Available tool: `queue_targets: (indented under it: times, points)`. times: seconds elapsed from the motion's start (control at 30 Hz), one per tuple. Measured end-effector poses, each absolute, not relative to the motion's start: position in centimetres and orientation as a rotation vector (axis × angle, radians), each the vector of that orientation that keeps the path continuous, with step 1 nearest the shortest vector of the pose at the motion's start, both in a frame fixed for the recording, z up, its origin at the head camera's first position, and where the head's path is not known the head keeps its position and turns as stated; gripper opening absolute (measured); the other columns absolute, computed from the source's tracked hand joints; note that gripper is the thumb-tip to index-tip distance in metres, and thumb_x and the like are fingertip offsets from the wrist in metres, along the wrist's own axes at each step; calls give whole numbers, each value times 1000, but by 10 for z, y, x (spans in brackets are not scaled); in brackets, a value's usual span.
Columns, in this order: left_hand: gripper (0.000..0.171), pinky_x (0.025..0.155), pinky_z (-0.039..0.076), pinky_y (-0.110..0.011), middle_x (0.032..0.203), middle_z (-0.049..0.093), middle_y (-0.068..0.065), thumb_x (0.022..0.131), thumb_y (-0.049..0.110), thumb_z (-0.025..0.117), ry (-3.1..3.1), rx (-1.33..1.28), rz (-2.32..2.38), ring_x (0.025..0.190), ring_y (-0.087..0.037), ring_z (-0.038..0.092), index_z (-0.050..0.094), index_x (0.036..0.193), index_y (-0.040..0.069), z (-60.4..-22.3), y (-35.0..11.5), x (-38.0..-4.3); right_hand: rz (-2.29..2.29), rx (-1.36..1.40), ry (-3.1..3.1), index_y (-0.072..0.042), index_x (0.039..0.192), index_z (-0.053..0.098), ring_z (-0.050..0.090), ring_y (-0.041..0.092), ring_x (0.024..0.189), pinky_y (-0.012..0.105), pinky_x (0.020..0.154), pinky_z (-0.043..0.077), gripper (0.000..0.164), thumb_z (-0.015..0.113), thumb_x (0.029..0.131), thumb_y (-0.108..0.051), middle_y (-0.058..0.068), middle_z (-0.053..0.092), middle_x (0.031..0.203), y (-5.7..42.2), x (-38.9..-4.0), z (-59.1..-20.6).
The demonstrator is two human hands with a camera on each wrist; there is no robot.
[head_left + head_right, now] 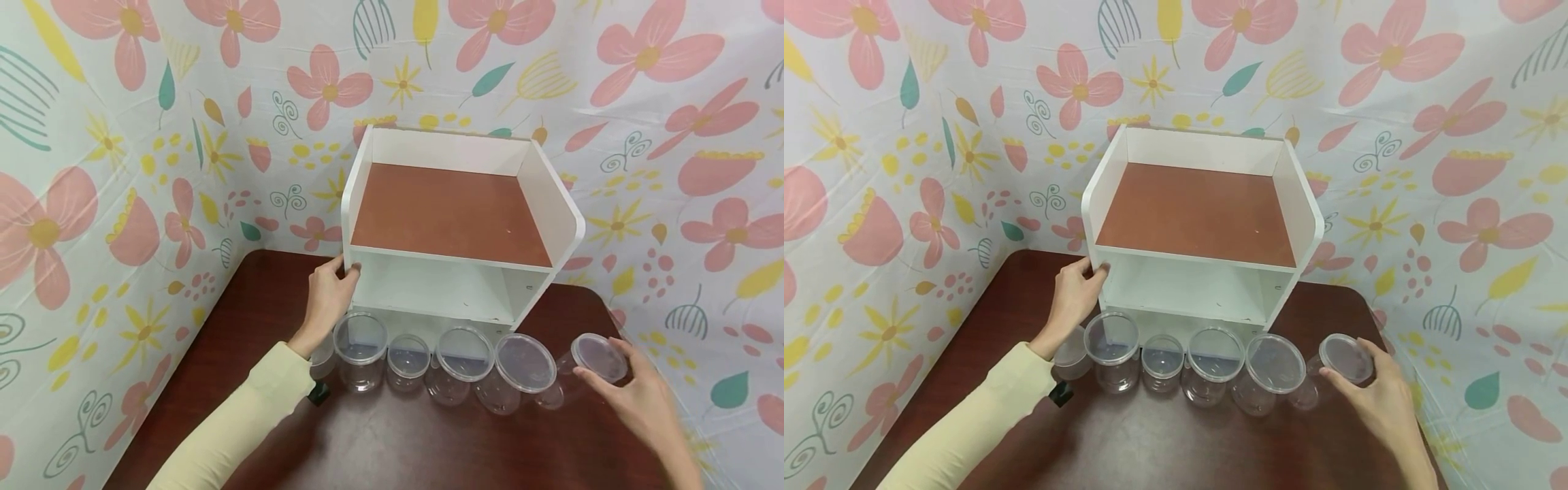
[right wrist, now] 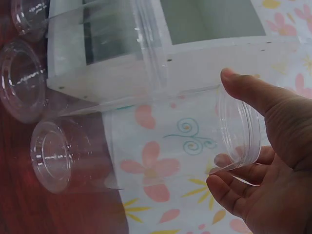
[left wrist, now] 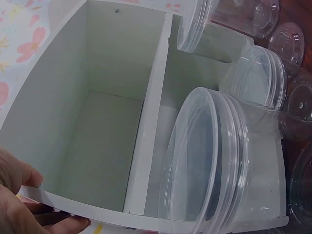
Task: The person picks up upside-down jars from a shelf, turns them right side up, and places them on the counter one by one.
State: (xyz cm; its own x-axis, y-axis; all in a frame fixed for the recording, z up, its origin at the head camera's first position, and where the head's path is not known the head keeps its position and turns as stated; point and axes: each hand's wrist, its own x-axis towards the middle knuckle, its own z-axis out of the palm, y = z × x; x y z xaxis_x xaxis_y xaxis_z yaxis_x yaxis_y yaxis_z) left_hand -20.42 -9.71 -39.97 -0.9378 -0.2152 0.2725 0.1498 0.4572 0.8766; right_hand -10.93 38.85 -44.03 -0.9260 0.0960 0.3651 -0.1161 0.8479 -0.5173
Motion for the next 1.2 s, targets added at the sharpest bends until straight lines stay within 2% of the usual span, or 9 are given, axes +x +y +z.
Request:
queue_targets:
  times: [0.1, 0.27, 0.37, 0.57, 0.8, 0.87, 0.97, 1.07, 1.2]
  points:
    - [27, 47, 34, -31, 62, 56, -2, 101, 26, 63, -2366, 56, -1480, 50, -16, 45, 75, 123, 15, -399, -97, -204, 789, 22, -2653, 6, 142, 53, 53, 23, 96, 22, 72, 34, 84, 93, 76, -28, 29, 61, 126, 387, -110, -444]
    - [27, 47, 34, -31, 62, 55, -2, 102, 25, 63, -2369, 51, -1479, 49, -16, 44, 74, 124, 14, -398, -97, -204, 819, 10, -2668, 7, 143, 51, 55, 42, 106, 24, 75, 33, 86, 93, 77, -27, 32, 58, 131, 385, -109, -448]
    - [27, 48, 35, -31, 63, 56, -2, 101, 26, 63, -2371, 51, -1473, 49, -16, 45, 75, 123, 14, -397, -96, -204, 817, -1, -2686, 6, 144, 50, 56, 47, 108, 26, 73, 33, 87, 93, 77, -29, 33, 57, 131, 385, -108, -451]
    - [24, 50, 37, -32, 65, 56, -2, 101, 26, 64, -2374, 64, -1461, 52, -17, 47, 75, 119, 14, -398, -97, -205, 819, 23, -2691, 6, 145, 49, 55, 42, 105, 22, 72, 34, 89, 94, 75, -27, 32, 57, 131, 385, -111, -457]
    - [23, 53, 39, -33, 67, 58, -2, 101, 27, 64, -2374, 64, -1462, 56, -17, 49, 75, 117, 15, -400, -97, -206, 831, 18, -2718, 6, 146, 47, 55, 41, 106, 25, 73, 33, 90, 94, 76, -28, 33, 55, 134, 385, -112, -459]
    - [23, 53, 39, -33, 68, 59, -2, 101, 26, 64, -2372, 64, -1464, 57, -17, 49, 75, 118, 15, -399, -97, -205, 827, 13, -2725, 6, 147, 47, 55, 42, 107, 29, 75, 35, 91, 93, 77, -28, 33, 55, 135, 385, -113, -459]
    - [25, 52, 38, -33, 68, 59, -2, 101, 26, 64, -2368, 61, -1471, 56, -17, 48, 75, 120, 15, -399, -98, -205, 843, 11, -2737, 7, 148, 45, 53, 46, 113, 44, 83, 39, 91, 92, 79, -28, 36, 53, 137, 384, -112, -459]
    - [25, 51, 37, -33, 67, 58, -2, 101, 26, 64, -2364, 61, -1477, 54, -17, 47, 75, 121, 15, -399, -98, -204, 857, 14, -2740, 7, 149, 44, 52, 48, 116, 54, 84, 37, 90, 91, 80, -28, 37, 52, 137, 383, -113, -459]
    - [27, 51, 37, -33, 66, 58, -2, 101, 27, 64, -2364, 68, -1473, 53, -16, 46, 75, 122, 16, -400, -98, -205, 859, 23, -2718, 7, 147, 46, 54, 47, 112, 37, 80, 36, 89, 92, 79, -26, 37, 53, 135, 383, -113, -460]
